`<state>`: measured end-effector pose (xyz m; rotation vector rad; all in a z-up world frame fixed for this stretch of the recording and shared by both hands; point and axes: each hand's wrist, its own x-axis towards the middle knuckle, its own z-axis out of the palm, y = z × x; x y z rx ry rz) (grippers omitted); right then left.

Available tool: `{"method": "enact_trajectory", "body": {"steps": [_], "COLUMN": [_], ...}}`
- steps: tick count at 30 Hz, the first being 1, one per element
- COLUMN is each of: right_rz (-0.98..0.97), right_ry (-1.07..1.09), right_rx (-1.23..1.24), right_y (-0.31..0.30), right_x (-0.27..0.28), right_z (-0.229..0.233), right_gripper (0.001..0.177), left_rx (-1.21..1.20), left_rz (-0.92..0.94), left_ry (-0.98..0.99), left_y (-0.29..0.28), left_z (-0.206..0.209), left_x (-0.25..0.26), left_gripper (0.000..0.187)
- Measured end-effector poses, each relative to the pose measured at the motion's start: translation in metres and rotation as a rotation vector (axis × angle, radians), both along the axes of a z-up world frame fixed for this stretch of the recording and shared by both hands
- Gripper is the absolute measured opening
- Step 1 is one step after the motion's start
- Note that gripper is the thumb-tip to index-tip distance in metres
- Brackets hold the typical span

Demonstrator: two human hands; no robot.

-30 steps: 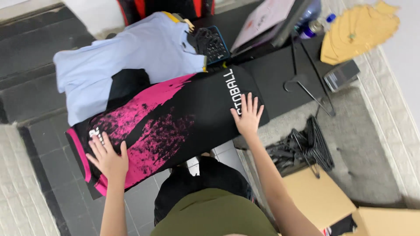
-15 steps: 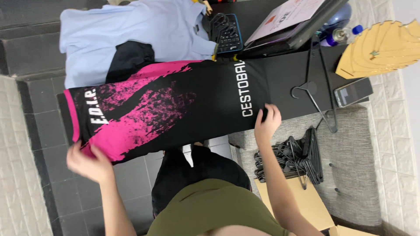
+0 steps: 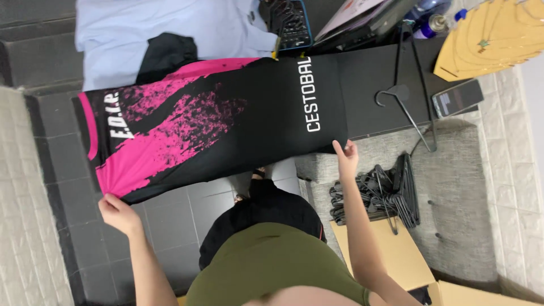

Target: Folding shirts and jerseys and placing them into a cardboard box

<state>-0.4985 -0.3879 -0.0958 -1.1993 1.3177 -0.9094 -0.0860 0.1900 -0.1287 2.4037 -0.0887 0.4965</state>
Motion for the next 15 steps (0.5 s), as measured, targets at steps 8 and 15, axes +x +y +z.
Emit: {"method": "enact_trajectory", "body": {"steps": [8, 15], "right_rz": [0.354, 0.222], "right_ry": [0.053, -0.150], "right_rx": [0.133, 0.199], "right_y": [0.036, 0.060], "right_x": [-0.017, -0.032], "right_z": [0.040, 0.077], "right_gripper": [0.026, 0.024], "left_rx": [-0.241, -0.636], "left_rz": [-0.380, -0.164], "left_ry": [0.661, 0.622], "left_y": [-0.039, -0.031], "left_z": [0.007, -0.012], "left_x": [-0.040, -0.090], "left_gripper": [0.044, 0.032]}}
